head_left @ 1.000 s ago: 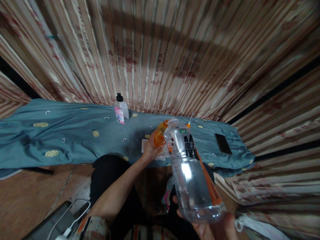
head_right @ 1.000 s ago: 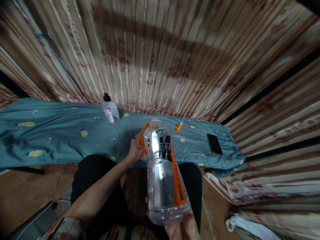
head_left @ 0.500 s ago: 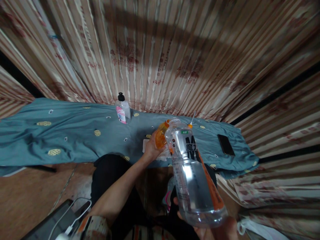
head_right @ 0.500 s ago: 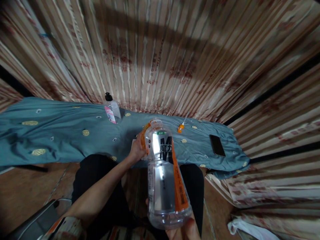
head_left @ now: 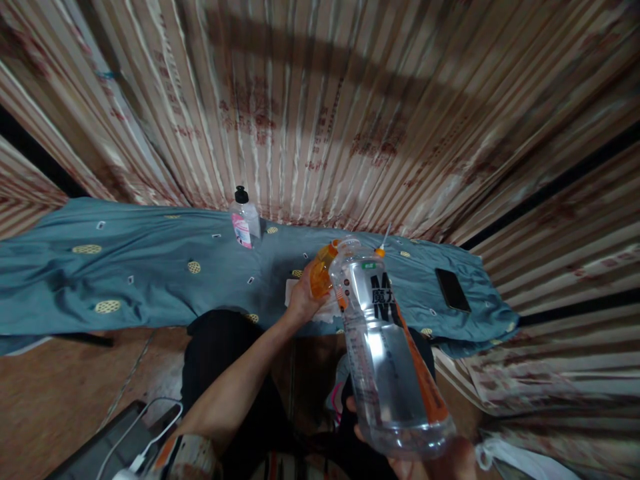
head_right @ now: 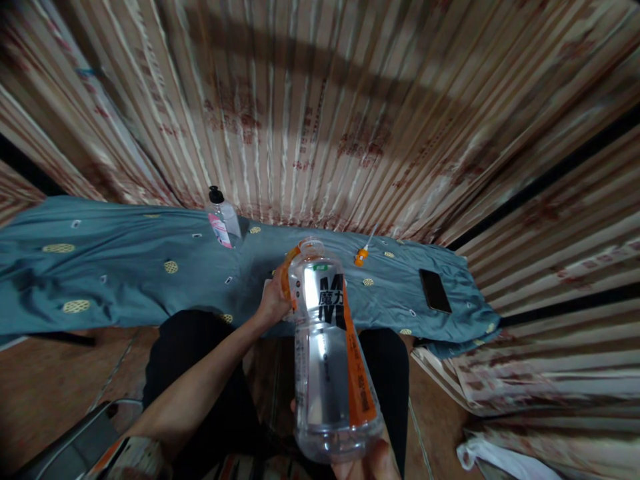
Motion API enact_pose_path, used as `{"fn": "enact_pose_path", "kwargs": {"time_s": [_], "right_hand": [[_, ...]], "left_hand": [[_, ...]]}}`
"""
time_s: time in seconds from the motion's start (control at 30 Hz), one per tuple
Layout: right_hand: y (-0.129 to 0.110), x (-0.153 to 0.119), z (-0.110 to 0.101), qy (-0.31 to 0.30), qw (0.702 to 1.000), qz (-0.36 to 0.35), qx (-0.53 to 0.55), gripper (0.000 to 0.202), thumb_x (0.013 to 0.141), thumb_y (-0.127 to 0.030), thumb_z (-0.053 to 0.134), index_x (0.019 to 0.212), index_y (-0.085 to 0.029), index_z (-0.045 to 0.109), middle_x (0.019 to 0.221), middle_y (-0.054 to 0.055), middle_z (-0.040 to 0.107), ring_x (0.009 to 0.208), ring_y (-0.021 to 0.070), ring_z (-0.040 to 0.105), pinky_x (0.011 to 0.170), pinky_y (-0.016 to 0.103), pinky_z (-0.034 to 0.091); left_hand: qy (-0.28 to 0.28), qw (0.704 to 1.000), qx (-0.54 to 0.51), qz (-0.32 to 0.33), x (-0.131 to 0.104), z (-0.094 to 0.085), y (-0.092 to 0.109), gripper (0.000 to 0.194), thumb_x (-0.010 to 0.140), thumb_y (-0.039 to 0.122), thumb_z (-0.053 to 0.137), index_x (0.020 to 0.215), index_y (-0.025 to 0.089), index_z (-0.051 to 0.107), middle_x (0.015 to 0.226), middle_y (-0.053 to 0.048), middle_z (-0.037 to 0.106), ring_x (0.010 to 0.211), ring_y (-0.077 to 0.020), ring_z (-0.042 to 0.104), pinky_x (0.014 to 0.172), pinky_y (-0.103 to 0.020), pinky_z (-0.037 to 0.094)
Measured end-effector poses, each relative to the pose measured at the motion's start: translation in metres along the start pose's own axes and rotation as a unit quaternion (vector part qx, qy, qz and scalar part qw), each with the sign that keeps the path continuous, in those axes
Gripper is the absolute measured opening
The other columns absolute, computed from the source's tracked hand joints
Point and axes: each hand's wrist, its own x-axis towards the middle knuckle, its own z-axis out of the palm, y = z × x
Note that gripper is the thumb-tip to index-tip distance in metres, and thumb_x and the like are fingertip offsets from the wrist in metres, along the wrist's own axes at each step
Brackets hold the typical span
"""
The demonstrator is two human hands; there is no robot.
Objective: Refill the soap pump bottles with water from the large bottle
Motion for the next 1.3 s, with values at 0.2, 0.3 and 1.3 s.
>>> {"fn": "enact_pose_path", "kwargs": {"time_s": [0.2,0.3,1.3], "right_hand": [[0.0,0.0,0.0,0.0,1.0,-0.012,-0.003,0.089,0.066,-0.077,0.071,0.142,-0.035,0.052,0.126,0.013,0.072,0.115,0.0349,0.068,0.086,0.049,0.06],[0.0,0.0,0.0,-0.005,1.0,-0.01,-0.002,0.086,0.067,-0.079,0.067,0.141,-0.036,0.054,0.127,0.013,0.071,0.116,0.0344,0.068,0.088,0.049,0.059],[-0.003,0.004,0.018,-0.016,0.997,-0.067,-0.046,0.034,0.095,-0.037,0.062,0.125,-0.022,0.06,0.128,0.009,0.062,0.107,0.0249,0.065,0.087,0.045,0.057]], "left_hand": [[0.014,1.0,0.018,-0.006,-0.001,0.0,0.0,0.073,0.069,0.018,0.075,0.136,0.018,0.044,0.131,-0.012,0.063,0.118,-0.0262,0.064,0.104,-0.043,0.051],[0.011,1.0,0.018,-0.003,-0.001,-0.001,0.002,0.073,0.069,0.018,0.075,0.135,0.019,0.045,0.131,-0.011,0.063,0.117,-0.0257,0.064,0.104,-0.042,0.051],[0.001,1.0,-0.005,-0.015,-0.001,-0.003,0.007,0.074,0.066,0.014,0.075,0.133,0.017,0.044,0.126,-0.012,0.065,0.112,-0.0253,0.066,0.101,-0.042,0.053]]}}
